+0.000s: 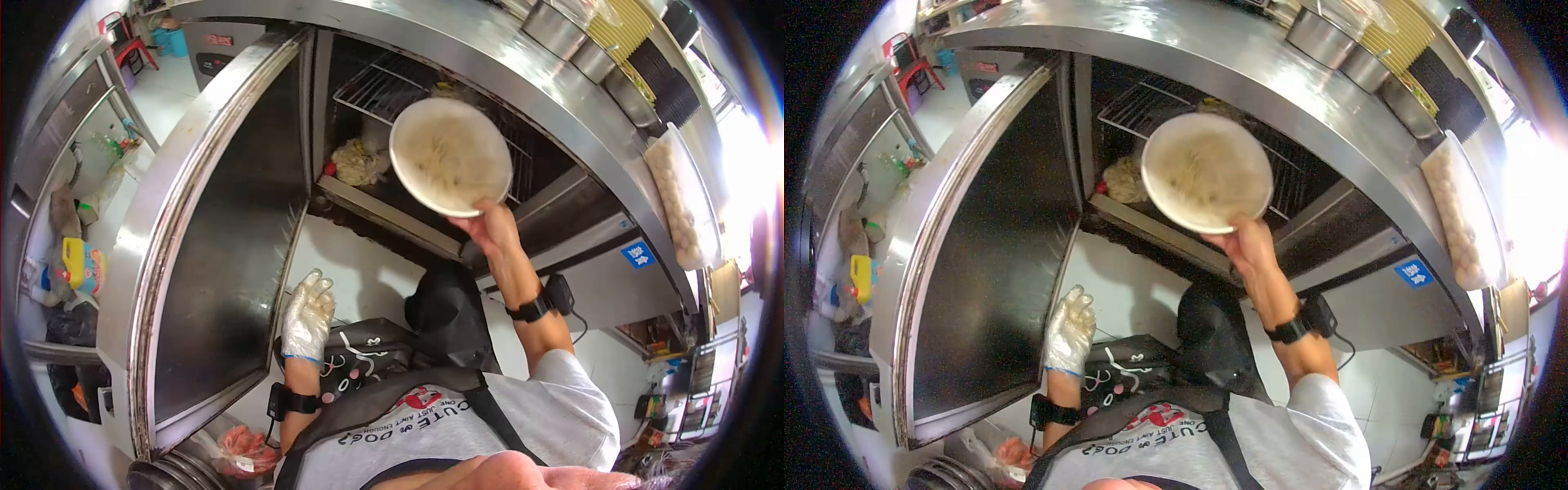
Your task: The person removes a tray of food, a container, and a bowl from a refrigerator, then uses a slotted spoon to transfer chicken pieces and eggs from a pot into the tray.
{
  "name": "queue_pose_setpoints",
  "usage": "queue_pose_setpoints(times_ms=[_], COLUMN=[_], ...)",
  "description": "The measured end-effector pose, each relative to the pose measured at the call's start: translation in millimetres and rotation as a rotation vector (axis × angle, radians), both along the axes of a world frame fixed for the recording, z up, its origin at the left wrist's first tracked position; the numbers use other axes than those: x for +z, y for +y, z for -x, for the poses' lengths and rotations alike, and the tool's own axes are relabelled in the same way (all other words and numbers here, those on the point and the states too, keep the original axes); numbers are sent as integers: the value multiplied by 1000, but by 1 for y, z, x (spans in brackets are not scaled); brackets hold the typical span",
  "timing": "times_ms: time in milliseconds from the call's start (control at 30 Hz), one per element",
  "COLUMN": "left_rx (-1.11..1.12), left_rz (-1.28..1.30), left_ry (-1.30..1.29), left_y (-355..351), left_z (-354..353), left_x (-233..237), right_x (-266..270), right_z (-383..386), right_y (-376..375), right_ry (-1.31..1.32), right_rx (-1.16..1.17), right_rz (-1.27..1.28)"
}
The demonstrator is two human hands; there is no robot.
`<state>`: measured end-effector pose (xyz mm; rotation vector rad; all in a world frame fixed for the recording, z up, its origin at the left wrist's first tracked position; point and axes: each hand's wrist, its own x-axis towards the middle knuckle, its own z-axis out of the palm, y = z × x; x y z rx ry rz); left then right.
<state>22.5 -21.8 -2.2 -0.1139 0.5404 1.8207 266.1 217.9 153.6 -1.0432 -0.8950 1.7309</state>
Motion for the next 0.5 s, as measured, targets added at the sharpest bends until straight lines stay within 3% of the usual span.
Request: queue_pose_setpoints(times_ms=[167, 300, 333, 367, 500], left_rx=[-19, -56, 20, 18, -128], left_rz=[16, -47, 26, 70, -66], left_ry=[-16, -55, -56, -173, -83], left_y=[-1, 7, 6, 15, 8], left_z=[1, -3, -9, -5, -9], left_x=[-5, -3, 13, -5, 2], right_x=[46, 90, 109, 122, 196], right_z=[13, 21, 28, 26, 31], right_y=[-56, -82, -90, -89, -81], right_ry=[-31, 47, 111, 104, 160], right_rx=[344, 476, 477, 524, 630], right_rz=[55, 101, 58, 28, -207])
